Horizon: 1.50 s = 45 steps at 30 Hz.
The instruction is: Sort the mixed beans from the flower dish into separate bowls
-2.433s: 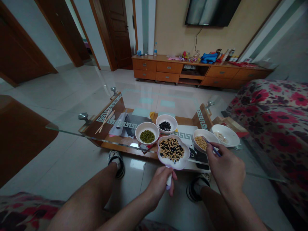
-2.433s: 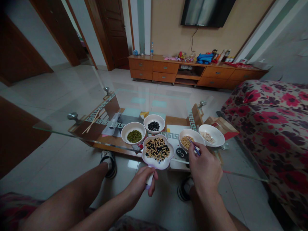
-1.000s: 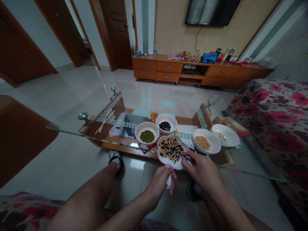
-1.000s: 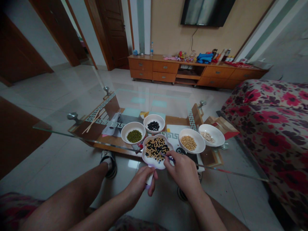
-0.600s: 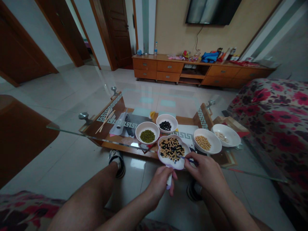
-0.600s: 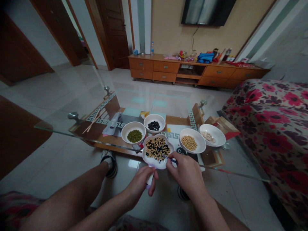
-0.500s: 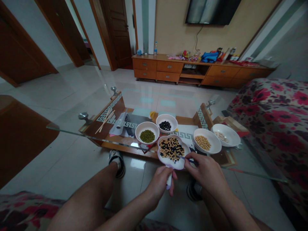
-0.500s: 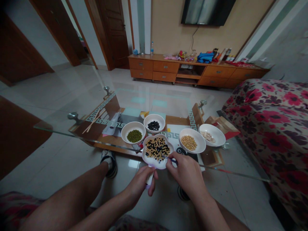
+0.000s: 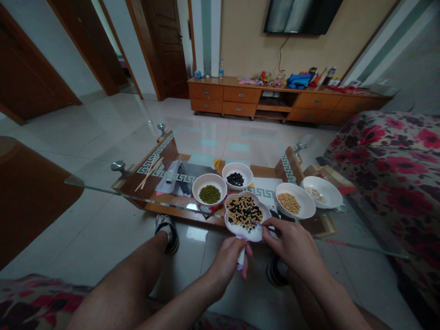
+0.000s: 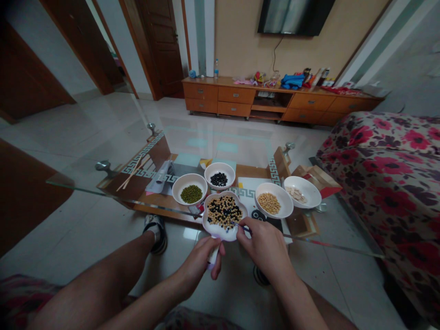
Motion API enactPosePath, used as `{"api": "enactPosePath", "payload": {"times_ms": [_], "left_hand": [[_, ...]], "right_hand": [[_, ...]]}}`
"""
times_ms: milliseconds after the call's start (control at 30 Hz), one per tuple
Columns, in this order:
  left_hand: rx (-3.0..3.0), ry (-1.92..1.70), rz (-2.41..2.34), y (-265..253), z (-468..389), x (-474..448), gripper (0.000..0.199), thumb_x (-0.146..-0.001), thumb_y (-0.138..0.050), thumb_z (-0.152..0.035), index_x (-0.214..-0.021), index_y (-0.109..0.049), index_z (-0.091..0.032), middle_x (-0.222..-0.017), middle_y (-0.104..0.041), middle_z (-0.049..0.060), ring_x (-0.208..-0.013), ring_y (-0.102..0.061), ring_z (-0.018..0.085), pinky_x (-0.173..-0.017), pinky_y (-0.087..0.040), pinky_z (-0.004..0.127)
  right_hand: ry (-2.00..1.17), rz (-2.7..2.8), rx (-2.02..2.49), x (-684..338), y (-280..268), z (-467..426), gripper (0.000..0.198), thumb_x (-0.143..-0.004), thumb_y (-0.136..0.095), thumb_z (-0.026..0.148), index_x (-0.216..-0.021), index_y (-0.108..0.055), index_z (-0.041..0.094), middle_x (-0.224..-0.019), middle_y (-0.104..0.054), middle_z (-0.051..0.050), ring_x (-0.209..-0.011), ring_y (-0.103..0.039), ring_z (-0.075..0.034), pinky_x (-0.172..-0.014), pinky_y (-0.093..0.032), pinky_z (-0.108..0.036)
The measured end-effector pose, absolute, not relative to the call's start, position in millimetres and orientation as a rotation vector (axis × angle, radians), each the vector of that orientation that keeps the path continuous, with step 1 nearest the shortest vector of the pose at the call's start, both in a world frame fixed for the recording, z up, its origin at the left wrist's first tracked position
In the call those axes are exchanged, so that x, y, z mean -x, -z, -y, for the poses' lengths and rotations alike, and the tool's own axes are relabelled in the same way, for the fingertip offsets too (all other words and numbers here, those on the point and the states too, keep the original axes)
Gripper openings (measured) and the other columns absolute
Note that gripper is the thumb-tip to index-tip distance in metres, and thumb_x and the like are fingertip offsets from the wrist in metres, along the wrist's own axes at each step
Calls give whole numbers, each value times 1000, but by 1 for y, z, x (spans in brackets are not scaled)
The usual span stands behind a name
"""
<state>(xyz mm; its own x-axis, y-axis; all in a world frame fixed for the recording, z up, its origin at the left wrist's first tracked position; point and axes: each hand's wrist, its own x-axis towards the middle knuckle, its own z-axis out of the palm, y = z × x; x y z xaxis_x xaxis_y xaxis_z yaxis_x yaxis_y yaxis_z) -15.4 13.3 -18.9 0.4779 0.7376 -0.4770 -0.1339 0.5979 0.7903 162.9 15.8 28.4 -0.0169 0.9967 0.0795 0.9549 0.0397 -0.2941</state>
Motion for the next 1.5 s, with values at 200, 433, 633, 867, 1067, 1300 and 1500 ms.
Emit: {"api": "enactPosePath", "payload": {"times_ms": [200, 433, 633, 867, 1067, 1300, 1500], "left_hand": [[-764, -599, -930, 19, -12, 16, 36, -83, -41, -48, -69, -55, -19, -34, -43, -4, -34, -37, 11, -51, -28, 26], [-750, -599, -937, 20, -12, 16, 36, -83, -41, -49, -70, -55, -19, -35, -43, -4, -35, -37, 11, -50, -28, 26], [-752, -594, -937, 19, -13, 15, 36, -82, -42, -51, -70, -54, -19, -35, -43, -5, -34, -37, 12, -50, -29, 26], [-769, -603, -905, 20, -13, 16, 36, -83, -40, -48, -69, -56, -19, -34, -43, -4, -34, -37, 12, -50, -29, 26], [-771, -600, -926, 19, -14, 15, 36, -82, -42, -49, -69, -56, -18, -35, -43, -4, -34, -38, 11, -50, -29, 26], [-788, -603, -922, 17, -13, 16, 37, -83, -41, -49, -69, -56, -18, -34, -43, -4, -35, -38, 11, -50, -27, 25], [-762, -605, -915, 19, -14, 16, 34, -84, -40, -45, -69, -55, -19, -34, -43, -4, -34, -37, 11, -51, -28, 26]], "right_hand": [[-215, 2038, 1996, -163, -31, -15, 20, -85, -55, 35, -88, -73, 27, -75, -74, 0, -66, -68, -16, -57, -40, -24], [-142, 2047, 2002, -163, -30, -15, 19, -84, -55, 35, -84, -73, 28, -71, -73, 1, -62, -67, -16, -54, -38, -25], [-135, 2074, 1991, -161, -31, -17, 21, -84, -53, 34, -84, -73, 28, -73, -74, 0, -63, -67, -16, -55, -38, -26], [-176, 2063, 2009, -160, -32, -18, 22, -85, -52, 34, -85, -73, 27, -77, -75, 0, -65, -68, -17, -56, -40, -25], [-200, 2044, 2026, -159, -31, -18, 22, -85, -52, 33, -86, -73, 28, -77, -75, -1, -67, -69, -17, -57, -40, -26], [-214, 2043, 1989, -160, -32, -18, 22, -86, -53, 35, -86, -74, 28, -77, -75, -1, -64, -68, -17, -56, -40, -25], [-48, 1833, 1933, -164, -30, -18, 26, -86, -55, 40, -89, -75, 24, -76, -74, -3, -64, -68, -17, -59, -44, -25]]}}
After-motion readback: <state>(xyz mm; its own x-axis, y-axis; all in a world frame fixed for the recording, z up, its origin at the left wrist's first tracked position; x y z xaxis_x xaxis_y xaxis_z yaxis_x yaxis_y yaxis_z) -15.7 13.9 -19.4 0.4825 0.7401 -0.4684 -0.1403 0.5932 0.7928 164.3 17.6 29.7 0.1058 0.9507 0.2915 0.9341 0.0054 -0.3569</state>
